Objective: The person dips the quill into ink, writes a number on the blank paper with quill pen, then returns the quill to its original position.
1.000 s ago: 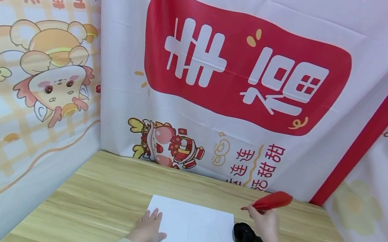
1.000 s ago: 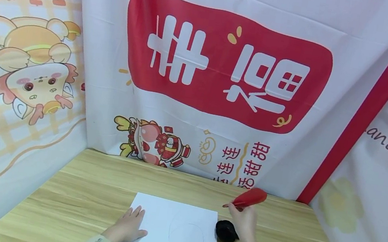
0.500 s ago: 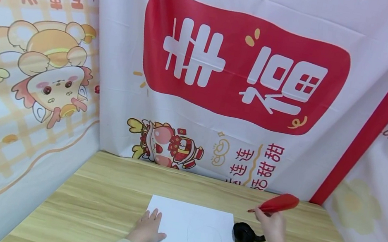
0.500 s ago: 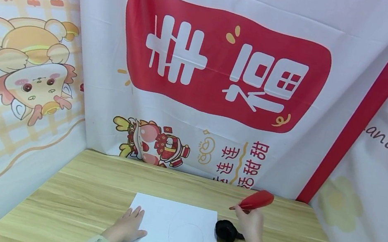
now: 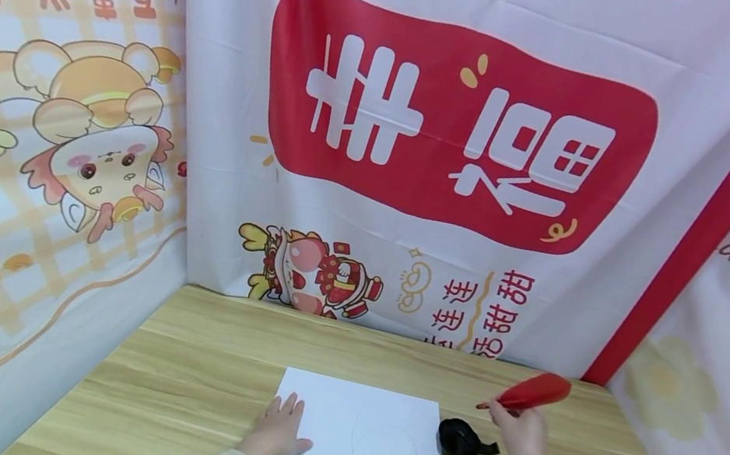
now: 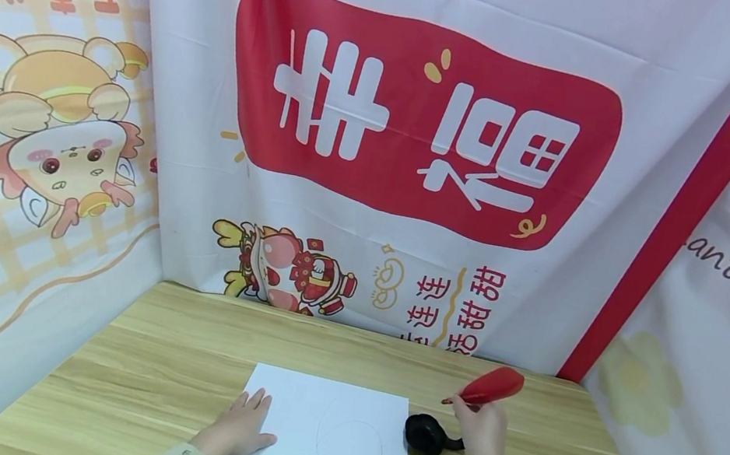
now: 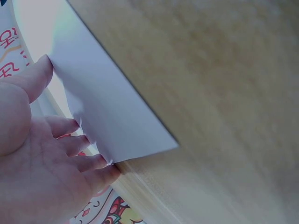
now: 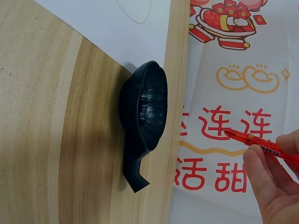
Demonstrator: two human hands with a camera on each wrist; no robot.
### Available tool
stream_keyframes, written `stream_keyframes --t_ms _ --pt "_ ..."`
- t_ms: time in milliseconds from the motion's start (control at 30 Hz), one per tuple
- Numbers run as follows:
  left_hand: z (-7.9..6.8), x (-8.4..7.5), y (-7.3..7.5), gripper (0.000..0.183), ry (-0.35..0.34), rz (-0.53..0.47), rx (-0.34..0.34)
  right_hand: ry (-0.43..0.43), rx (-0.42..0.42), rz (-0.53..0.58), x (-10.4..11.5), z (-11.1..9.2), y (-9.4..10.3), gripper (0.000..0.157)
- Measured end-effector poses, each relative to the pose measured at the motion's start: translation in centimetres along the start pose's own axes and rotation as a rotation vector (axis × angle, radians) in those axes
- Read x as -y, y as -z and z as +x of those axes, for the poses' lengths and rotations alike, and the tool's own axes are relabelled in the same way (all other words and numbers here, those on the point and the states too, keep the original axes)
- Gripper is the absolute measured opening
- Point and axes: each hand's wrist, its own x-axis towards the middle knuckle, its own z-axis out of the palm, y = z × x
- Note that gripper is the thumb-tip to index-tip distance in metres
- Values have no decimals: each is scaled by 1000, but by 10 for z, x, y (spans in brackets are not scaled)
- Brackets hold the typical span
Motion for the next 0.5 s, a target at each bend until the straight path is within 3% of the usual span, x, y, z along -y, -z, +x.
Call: stream_keyframes --t_ms 500 --pt "0 1 0 71 -10 -11 -2 3 -1 -22 -11 -4 6 18"
